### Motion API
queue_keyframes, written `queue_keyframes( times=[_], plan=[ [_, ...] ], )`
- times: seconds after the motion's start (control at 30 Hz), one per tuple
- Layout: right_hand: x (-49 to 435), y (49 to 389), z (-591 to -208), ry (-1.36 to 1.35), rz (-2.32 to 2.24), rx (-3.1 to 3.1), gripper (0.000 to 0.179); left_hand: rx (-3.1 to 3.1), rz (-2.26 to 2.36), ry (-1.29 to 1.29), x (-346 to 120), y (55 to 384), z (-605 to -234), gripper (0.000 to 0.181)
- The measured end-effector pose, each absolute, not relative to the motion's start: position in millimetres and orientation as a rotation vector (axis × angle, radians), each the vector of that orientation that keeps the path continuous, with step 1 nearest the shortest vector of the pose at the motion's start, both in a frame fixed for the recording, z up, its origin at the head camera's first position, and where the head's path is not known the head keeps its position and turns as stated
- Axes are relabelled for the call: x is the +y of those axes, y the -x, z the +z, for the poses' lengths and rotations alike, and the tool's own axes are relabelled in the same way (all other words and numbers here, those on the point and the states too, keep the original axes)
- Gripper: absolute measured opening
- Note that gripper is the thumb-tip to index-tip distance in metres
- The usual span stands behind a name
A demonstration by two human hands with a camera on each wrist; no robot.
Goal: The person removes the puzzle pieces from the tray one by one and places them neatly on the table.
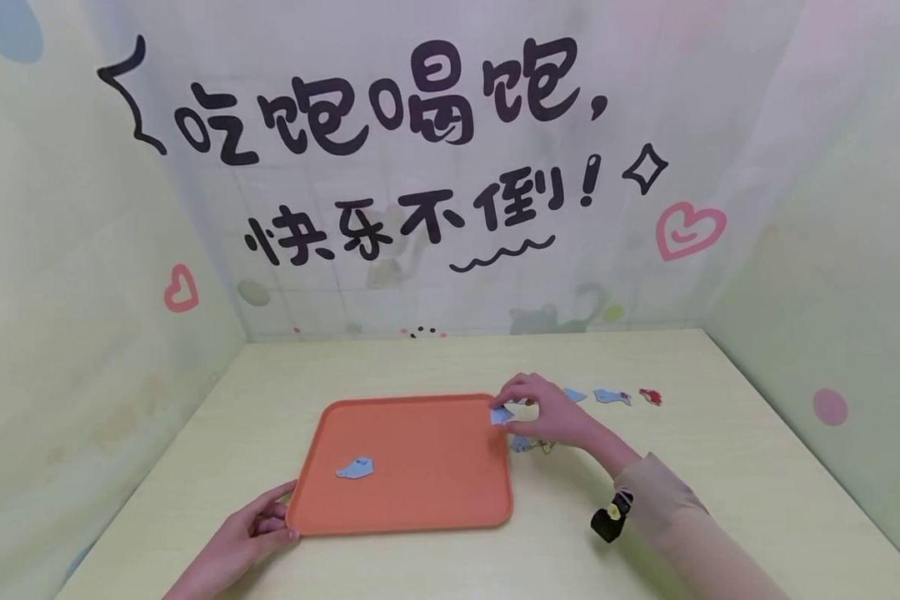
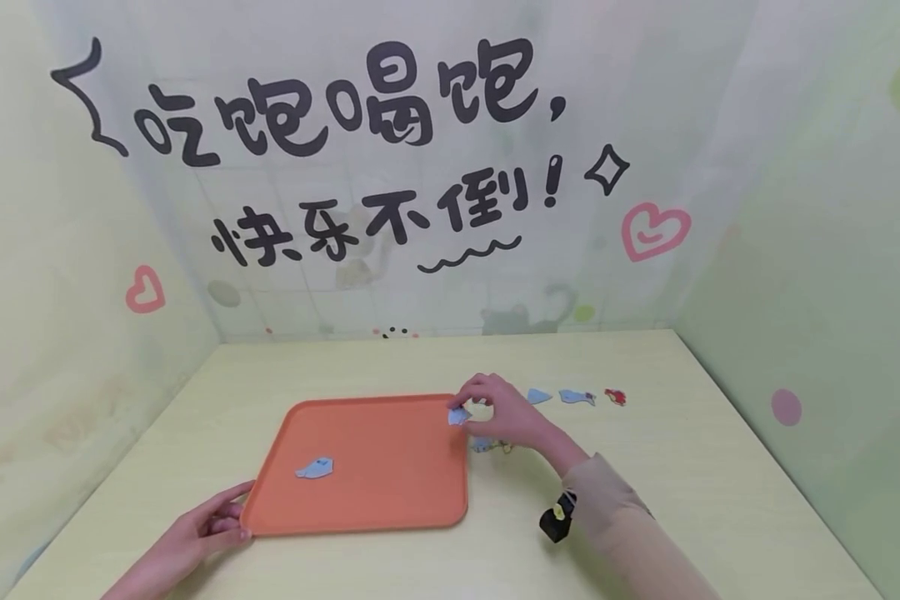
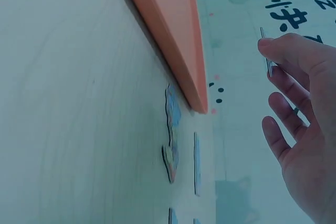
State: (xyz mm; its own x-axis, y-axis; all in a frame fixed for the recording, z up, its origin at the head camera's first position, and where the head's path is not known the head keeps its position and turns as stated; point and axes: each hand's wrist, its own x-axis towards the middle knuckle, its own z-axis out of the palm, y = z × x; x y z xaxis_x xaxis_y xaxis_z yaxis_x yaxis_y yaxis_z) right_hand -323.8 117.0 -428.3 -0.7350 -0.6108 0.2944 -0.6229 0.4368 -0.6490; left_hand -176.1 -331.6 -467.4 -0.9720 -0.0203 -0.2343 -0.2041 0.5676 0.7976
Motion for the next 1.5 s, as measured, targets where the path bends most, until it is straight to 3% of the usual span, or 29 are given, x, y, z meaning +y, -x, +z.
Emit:
queue_keyframes(
  times=[0.9,1.5],
  plan=[
    [256,314,-451,-0.669,1.037,-2.731,0.027,2.625,1.33,0.247,-326,177,-466,0.073],
    [280,310,-468,-0.591,1.057,-2.858,0.026,2.594,1.395,0.204,-327,173,-466,0.074]
  ],
)
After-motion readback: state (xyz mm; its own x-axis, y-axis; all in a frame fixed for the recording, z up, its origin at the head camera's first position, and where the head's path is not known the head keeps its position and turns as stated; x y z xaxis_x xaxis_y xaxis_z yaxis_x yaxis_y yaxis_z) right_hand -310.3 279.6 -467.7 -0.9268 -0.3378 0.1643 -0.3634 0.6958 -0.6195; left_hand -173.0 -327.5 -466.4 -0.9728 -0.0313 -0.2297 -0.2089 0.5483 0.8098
